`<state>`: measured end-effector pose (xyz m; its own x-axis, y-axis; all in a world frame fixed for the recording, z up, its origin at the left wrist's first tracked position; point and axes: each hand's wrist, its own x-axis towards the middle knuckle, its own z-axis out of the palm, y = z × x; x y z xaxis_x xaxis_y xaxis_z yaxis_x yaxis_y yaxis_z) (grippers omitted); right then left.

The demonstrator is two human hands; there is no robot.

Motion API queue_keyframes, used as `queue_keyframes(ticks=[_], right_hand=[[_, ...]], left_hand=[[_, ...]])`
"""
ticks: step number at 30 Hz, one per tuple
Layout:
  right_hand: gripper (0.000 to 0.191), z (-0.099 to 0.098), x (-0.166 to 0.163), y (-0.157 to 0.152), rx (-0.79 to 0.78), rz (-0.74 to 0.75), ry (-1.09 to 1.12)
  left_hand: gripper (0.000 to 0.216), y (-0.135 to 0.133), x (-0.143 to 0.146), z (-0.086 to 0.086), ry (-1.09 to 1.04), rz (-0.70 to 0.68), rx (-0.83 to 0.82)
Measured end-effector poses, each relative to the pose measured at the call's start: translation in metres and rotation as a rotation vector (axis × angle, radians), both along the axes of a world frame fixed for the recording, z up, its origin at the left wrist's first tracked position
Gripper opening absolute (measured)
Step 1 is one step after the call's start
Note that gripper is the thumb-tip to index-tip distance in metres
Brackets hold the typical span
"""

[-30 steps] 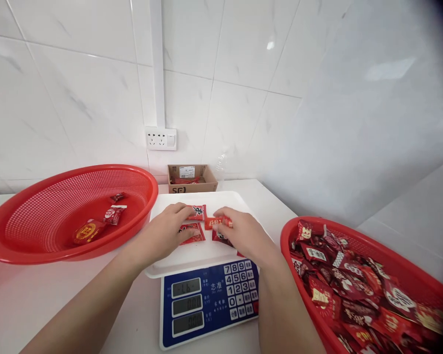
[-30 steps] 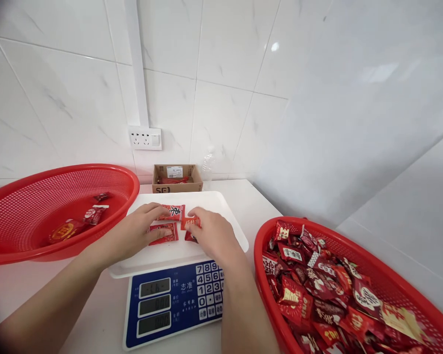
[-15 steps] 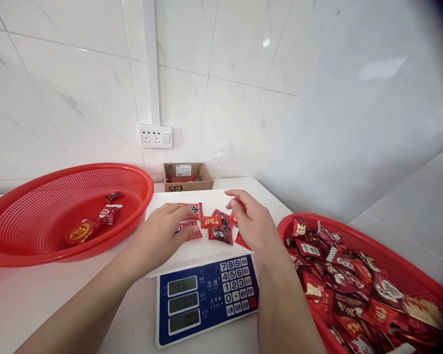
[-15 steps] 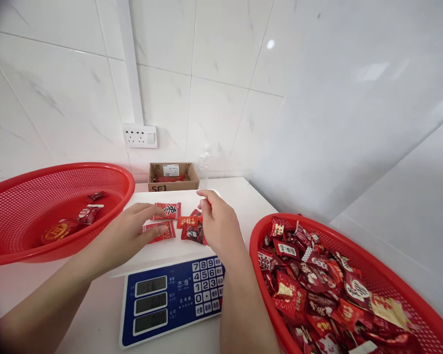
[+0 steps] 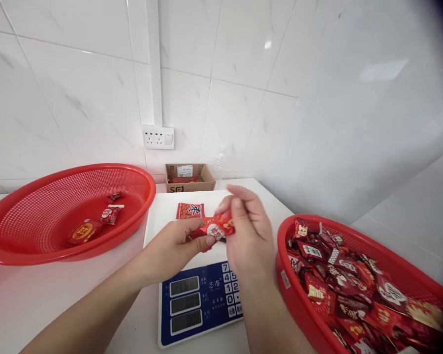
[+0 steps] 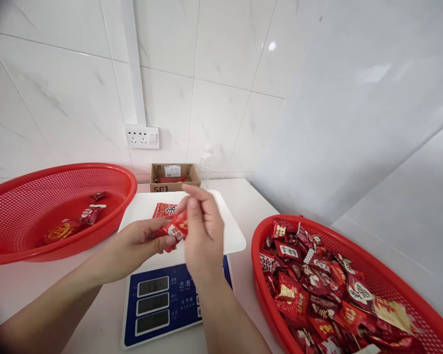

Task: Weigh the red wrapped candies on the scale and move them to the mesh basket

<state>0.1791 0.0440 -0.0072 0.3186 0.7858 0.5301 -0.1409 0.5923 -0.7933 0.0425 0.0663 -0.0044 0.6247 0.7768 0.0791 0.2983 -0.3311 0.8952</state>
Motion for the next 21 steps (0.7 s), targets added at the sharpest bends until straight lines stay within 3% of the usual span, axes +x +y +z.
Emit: queue_keyframes(ticks=[4,8,14,19,21], right_hand=[[0.022,0.011,0.018,-0.001,0.179,-0.24,0.209],[0.02,0.02,0.029,-0.006,0.218,-0.357,0.122],[0.019,0.019,0.029,-0.007,0.248,-0.39,0.069],[0.017,0.016,0.03,-0.006,0.203,-0.433,-0.01],[0.016,0.015,0.033,-0.006,0.168,-0.403,-0.054]], left_hand=[[0.032,0.006,-0.013,0.007,0.277,0.079,0.197],[0.033,0.009,-0.016,0.004,0.524,0.074,0.336],[0.039,0.008,-0.01,-0.001,0.558,0.049,0.337],[0.022,0.013,-0.011,-0.008,0.59,0.181,0.472],[0.025,0.015,-0.011,-0.012,0.577,0.181,0.517]])
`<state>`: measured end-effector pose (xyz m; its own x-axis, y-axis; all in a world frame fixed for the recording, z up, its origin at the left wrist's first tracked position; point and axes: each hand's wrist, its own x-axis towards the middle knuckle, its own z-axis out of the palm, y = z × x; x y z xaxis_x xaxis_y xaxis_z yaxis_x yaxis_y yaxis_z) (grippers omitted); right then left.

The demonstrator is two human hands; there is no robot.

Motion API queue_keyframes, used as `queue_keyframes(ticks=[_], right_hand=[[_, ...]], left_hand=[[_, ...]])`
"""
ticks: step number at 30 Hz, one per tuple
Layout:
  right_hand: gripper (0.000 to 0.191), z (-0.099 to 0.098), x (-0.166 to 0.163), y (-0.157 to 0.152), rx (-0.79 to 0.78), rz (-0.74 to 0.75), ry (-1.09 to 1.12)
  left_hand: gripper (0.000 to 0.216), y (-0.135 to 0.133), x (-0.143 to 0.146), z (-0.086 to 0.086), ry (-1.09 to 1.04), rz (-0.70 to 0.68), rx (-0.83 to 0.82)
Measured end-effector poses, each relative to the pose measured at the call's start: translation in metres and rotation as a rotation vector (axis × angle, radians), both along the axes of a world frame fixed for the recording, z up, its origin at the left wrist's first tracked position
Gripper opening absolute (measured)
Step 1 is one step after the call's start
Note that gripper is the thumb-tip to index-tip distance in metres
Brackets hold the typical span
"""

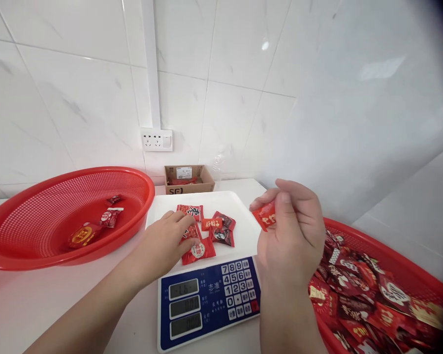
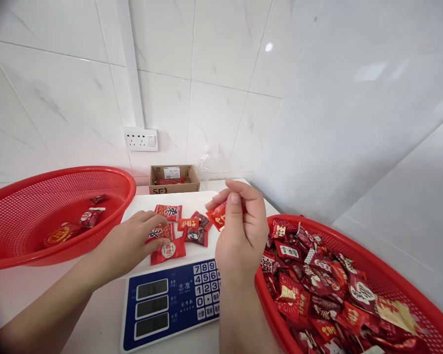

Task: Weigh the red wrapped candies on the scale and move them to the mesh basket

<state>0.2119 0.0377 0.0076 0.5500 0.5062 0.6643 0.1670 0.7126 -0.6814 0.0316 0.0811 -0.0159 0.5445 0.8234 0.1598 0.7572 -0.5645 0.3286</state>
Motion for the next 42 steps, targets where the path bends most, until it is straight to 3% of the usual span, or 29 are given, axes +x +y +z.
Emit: queue_keyframes(ticks=[4,7,12,15,19,23,32,37,42], right_hand=[[0.016,-0.002,0.006,-0.002,-0.116,0.04,-0.11],[0.018,-0.001,0.01,-0.002,-0.26,0.021,-0.275],[0.03,-0.001,0.018,0.005,-0.83,0.003,-0.811],[0.037,-0.002,0.021,0.01,-1.018,0.019,-0.995],[0.033,-0.002,0.025,0.011,-1.07,0.079,-1.019],[0.035,-0.006,0.027,0.015,-1.126,0.03,-1.07],[0.037,-0.015,0.017,0.026,-1.076,0.061,-1.086],[0.035,-0.014,0.018,0.022,-1.089,0.008,-1.085],[0.033,-0.017,0.014,0.021,-1.052,0.072,-1.095]], left_hand=[[0.032,0.002,0.003,-0.003,0.022,-0.111,-0.032],[0.037,0.003,0.006,-0.006,0.047,-0.084,0.031],[0.048,0.008,0.006,-0.011,0.072,-0.032,0.067],[0.059,0.01,0.003,-0.011,0.089,-0.011,-0.045],[0.065,0.008,0.003,-0.007,0.125,-0.004,-0.13],[0.061,0.005,0.005,-0.005,0.139,0.008,-0.138],[0.059,0.007,-0.002,-0.005,0.061,-0.031,-0.128],[0.045,0.005,-0.01,-0.001,0.055,0.053,-0.056],[0.031,0.003,-0.008,0.002,0.005,-0.004,-0.134]])
